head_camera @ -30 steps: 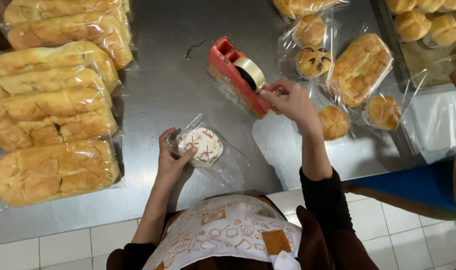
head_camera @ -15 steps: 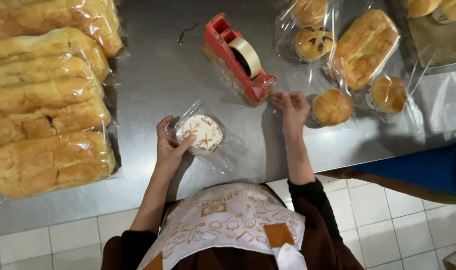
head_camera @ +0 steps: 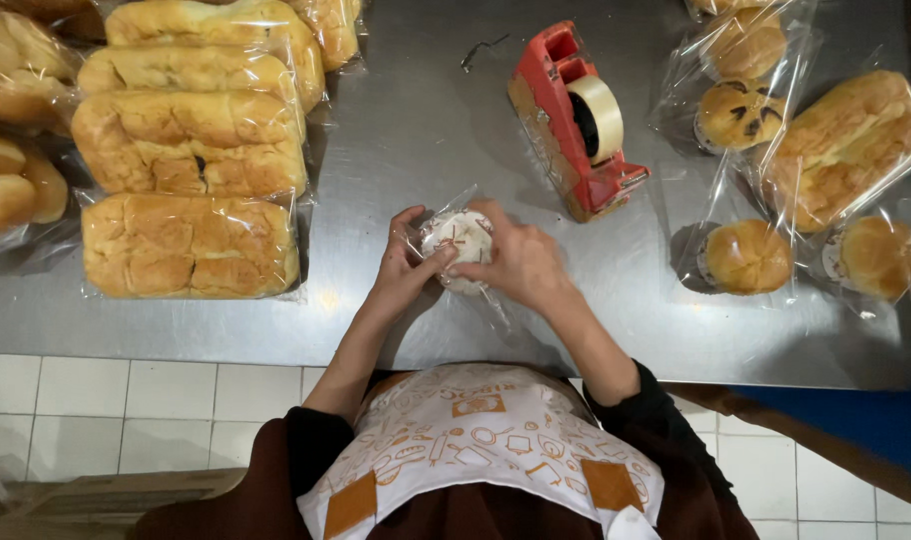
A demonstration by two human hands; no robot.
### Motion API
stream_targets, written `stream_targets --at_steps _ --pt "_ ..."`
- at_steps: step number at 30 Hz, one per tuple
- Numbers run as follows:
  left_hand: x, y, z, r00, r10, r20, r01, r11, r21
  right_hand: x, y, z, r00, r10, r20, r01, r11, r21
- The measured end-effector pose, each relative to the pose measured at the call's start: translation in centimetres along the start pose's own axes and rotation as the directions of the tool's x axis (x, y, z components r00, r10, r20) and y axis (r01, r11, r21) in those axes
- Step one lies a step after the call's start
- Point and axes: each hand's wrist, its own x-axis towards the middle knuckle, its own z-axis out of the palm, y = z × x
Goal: The person packages various bakery items by placing them into plastic bags and securing the bags with tape from a dispenser.
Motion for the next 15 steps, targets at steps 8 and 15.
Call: stream_targets --at_steps 8,15 --pt "0.9 -2.5 -0.9 0.998 -0.064 -0.021 0.050 0.910 -0.412 -1.6 8.1 -1.8 0.902 -0.066 -0.428 0.115 0.989 0.090" --pt "0.9 -2.6 0.7 0.936 -0.241 0.258 0.306 0.918 -0.253 -5.2 2.8 -1.1 0.733 -0.438 -0.521 0.558 0.825 0.092"
